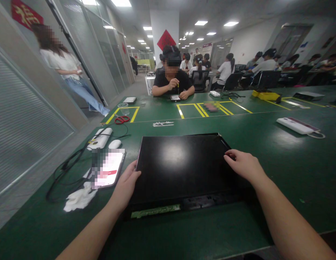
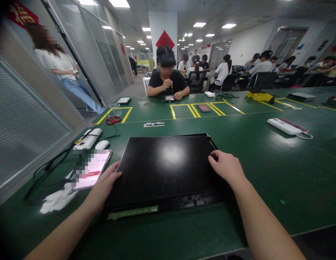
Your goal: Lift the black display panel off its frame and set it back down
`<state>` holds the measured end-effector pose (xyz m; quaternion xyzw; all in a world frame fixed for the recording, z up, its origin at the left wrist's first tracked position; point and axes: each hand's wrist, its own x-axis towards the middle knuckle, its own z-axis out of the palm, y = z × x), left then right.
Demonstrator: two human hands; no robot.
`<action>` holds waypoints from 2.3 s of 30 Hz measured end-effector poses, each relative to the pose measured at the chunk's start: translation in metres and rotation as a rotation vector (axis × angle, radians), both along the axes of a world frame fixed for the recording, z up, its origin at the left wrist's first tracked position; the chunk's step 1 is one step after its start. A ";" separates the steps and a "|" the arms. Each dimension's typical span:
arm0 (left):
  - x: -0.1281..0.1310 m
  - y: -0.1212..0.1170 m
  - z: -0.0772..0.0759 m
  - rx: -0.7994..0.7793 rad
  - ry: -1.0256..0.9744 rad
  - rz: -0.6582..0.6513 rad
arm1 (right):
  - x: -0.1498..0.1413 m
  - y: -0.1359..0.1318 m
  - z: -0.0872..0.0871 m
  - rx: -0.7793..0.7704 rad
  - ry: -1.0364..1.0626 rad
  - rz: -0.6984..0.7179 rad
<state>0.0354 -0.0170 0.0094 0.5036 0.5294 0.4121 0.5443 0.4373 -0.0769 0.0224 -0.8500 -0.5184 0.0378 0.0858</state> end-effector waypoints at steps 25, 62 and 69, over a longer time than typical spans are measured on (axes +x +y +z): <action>0.002 -0.003 0.006 -0.012 0.032 0.007 | 0.002 -0.003 0.002 -0.024 -0.009 0.016; -0.019 0.013 -0.006 0.240 0.371 0.022 | 0.001 -0.003 0.003 -0.061 -0.027 0.035; -0.017 0.015 -0.009 0.266 0.523 -0.066 | 0.001 -0.002 0.003 -0.076 -0.023 0.037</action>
